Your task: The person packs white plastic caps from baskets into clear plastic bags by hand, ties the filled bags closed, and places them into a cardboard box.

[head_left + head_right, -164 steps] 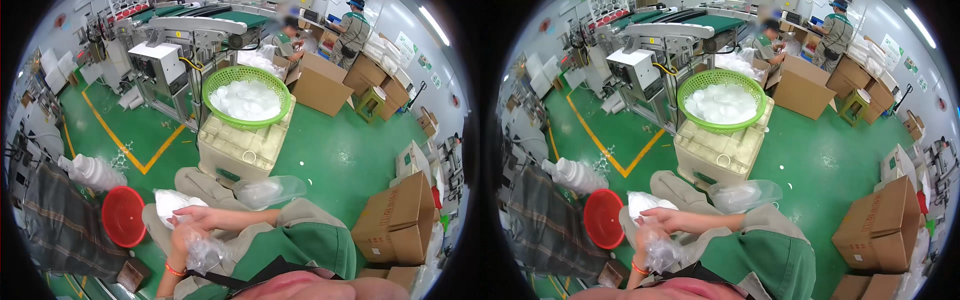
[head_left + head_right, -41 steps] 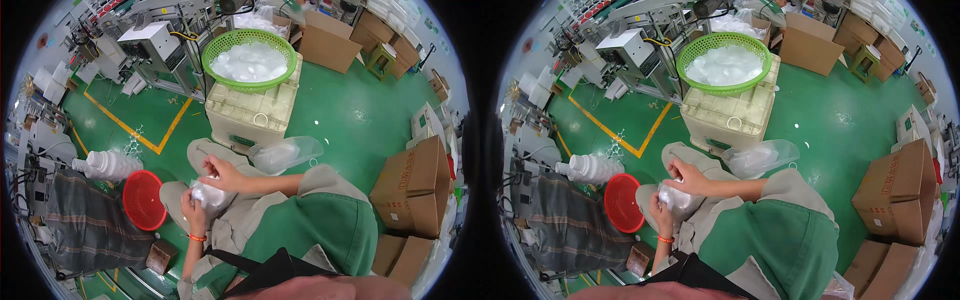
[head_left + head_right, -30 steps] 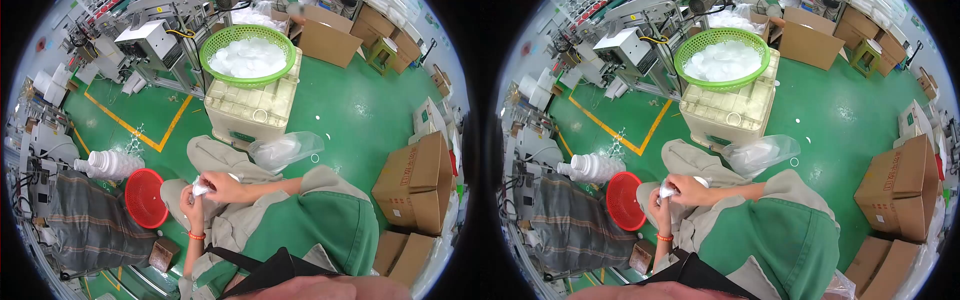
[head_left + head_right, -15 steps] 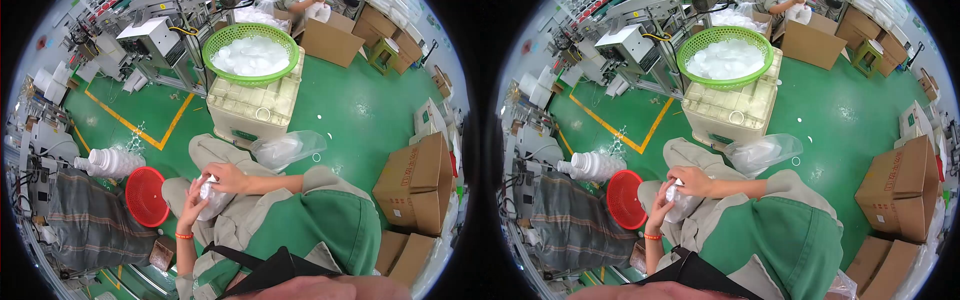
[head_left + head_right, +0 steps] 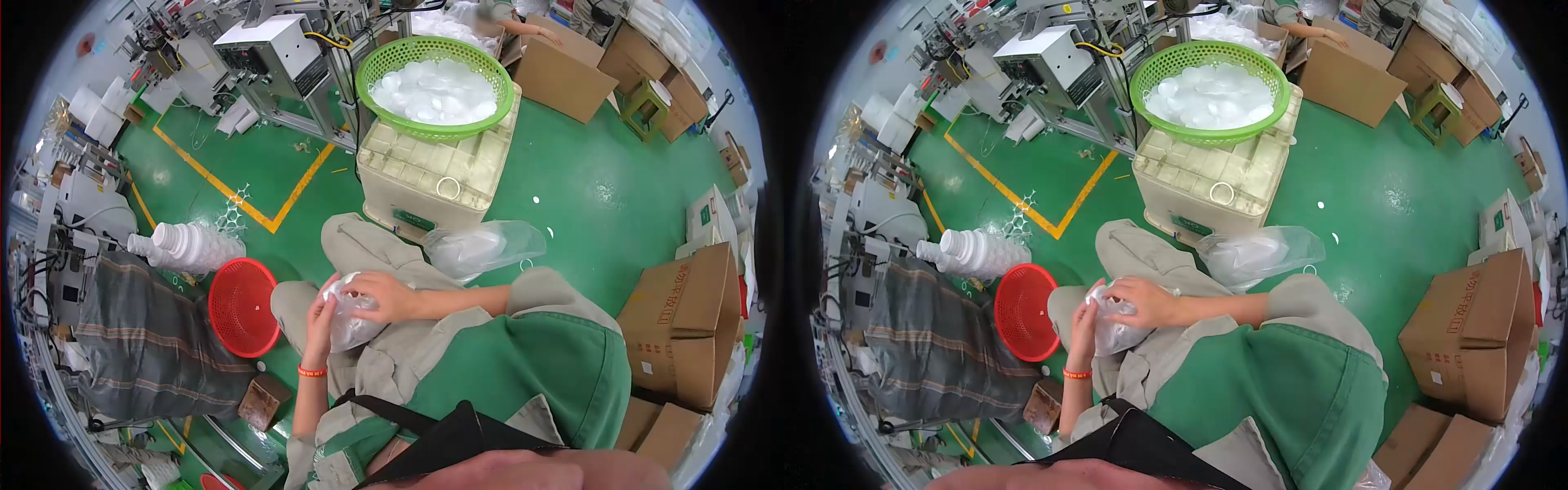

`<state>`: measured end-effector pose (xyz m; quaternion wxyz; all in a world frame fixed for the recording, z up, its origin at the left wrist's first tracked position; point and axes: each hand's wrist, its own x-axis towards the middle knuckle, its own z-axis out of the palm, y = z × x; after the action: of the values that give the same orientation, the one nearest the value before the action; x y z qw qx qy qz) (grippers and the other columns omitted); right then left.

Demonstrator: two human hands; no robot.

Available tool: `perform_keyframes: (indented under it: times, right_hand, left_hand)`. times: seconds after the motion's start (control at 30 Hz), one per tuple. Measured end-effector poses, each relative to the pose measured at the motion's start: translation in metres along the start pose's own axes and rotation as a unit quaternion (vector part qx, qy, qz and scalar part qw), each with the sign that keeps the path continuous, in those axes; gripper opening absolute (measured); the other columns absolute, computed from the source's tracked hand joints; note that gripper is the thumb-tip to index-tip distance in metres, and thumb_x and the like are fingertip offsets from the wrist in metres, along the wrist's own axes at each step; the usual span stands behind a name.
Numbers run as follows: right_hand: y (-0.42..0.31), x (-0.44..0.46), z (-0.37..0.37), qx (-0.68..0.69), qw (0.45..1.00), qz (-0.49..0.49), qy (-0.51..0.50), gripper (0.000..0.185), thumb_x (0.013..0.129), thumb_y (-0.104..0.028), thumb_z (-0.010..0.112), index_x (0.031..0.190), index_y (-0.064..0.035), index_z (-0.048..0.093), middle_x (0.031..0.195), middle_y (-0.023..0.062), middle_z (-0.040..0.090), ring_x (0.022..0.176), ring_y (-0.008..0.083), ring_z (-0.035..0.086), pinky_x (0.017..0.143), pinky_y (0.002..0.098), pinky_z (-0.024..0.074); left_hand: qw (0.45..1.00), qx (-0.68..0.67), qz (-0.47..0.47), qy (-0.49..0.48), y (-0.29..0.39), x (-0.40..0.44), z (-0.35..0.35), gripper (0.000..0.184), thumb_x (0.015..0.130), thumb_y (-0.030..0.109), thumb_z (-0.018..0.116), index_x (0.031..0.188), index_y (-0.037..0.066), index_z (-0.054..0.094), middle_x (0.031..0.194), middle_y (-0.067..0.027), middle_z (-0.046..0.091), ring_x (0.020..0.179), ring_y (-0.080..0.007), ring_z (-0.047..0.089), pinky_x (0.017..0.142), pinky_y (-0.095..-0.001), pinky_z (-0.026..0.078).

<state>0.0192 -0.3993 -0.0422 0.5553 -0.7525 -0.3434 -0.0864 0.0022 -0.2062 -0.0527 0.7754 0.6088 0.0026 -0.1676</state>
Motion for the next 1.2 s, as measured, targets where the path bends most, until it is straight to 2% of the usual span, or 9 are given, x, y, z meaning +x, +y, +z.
perform_keyframes:
  times: [0.13,0.23,0.33,0.4,0.53,0.67,1.0,1.13,1.2]
  right_hand:
    - [0.002,0.01,0.009,-0.077,0.997,0.017,-0.016,0.04,0.07,-0.031,0.073,0.091,-0.0008,0.057,0.079,0.0152,0.059,0.072,0.0305,0.058,0.067,0.0376,0.0469]
    - [0.006,0.025,-0.001,-0.017,0.985,0.092,-0.146,0.031,0.073,-0.031,0.067,0.073,-0.0015,0.06,0.065,0.0151,0.059,0.057,0.0325,0.057,0.055,0.0393,0.0451]
    - [0.013,0.033,-0.025,-0.035,0.988,0.039,-0.146,0.033,0.077,-0.031,0.065,0.066,-0.0014,0.055,0.058,0.0119,0.057,0.052,0.027,0.056,0.051,0.0363,0.0423]
    - [0.026,0.025,-0.036,0.029,0.981,0.12,-0.15,0.036,0.08,-0.032,0.064,0.065,-0.0014,0.054,0.055,0.0104,0.055,0.049,0.0225,0.054,0.05,0.0343,0.0417]
    - [0.01,0.022,-0.019,0.021,0.956,0.179,-0.232,0.035,0.085,-0.031,0.057,0.071,0.0006,0.057,0.058,0.0121,0.055,0.051,0.0196,0.051,0.05,0.0351,0.0397]
    - [-0.013,0.012,-0.002,0.09,0.962,0.143,-0.213,0.024,0.079,-0.023,0.056,0.074,0.0005,0.06,0.068,0.0159,0.06,0.061,0.0262,0.057,0.057,0.0378,0.0439]
    - [-0.04,0.022,-0.045,0.214,0.934,0.199,-0.206,0.024,0.082,-0.021,0.059,0.068,-0.0021,0.061,0.055,0.0012,0.055,0.049,0.0068,0.044,0.046,0.0258,0.0354]
    - [-0.049,0.015,-0.06,0.452,0.805,0.351,-0.157,0.021,0.088,-0.022,0.059,0.073,-0.0079,0.063,0.062,-0.0094,0.049,0.054,0.0003,0.039,0.046,0.0197,0.0283]
    - [-0.046,0.008,-0.064,0.405,0.852,0.28,-0.177,0.025,0.089,-0.022,0.058,0.07,-0.0057,0.06,0.058,-0.0081,0.047,0.053,0.0015,0.037,0.046,0.021,0.0279]
  left_hand:
    - [0.997,0.05,-0.057,-0.009,0.003,-0.007,-0.001,0.026,0.092,0.018,0.047,0.1,-0.002,0.061,0.138,-0.0107,0.039,0.117,-0.0166,0.043,0.099,-0.0314,0.032]
    - [0.97,0.227,0.065,-0.054,0.015,-0.016,-0.019,0.028,0.091,0.02,0.05,0.1,-0.003,0.061,0.133,-0.0123,0.043,0.112,-0.0203,0.049,0.09,-0.0305,0.043]
    - [0.975,0.02,0.048,0.216,0.035,-0.04,-0.067,0.023,0.088,0.016,0.052,0.097,-0.003,0.06,0.11,-0.0143,0.057,0.104,-0.0232,0.055,0.082,-0.0355,0.05]
    - [0.945,0.132,0.123,0.275,0.048,-0.059,-0.076,0.022,0.089,0.014,0.05,0.104,-0.002,0.055,0.113,-0.0097,0.055,0.103,-0.0168,0.055,0.082,-0.0287,0.048]
    - [0.859,0.46,0.225,0.03,0.076,-0.046,0.003,0.074,0.064,0.009,0.074,0.129,0.003,0.039,0.126,-0.0121,0.046,0.12,-0.0259,0.043,0.103,-0.0372,0.031]
    - [0.873,0.431,0.213,-0.079,0.042,-0.023,0.046,0.094,0.054,0.021,0.084,0.132,0.003,0.037,0.125,-0.018,0.048,0.112,-0.0331,0.049,0.094,-0.0382,0.041]
    - [0.858,0.459,0.229,-0.014,0.052,-0.029,0.067,0.099,0.057,0.011,0.079,0.141,0.007,0.026,0.086,-0.0126,0.061,0.077,-0.0284,0.06,0.068,-0.034,0.048]
    - [0.818,0.489,0.298,-0.046,0.068,-0.031,0.051,0.04,0.063,0.016,0.075,0.098,0.005,0.062,0.084,-0.0083,0.061,0.082,-0.0244,0.057,0.088,-0.0404,0.038]
    - [0.816,0.508,0.267,-0.07,0.074,-0.037,0.052,0.035,0.064,0.018,0.074,0.095,0.005,0.062,0.084,-0.008,0.061,0.083,-0.0242,0.056,0.092,-0.0412,0.035]
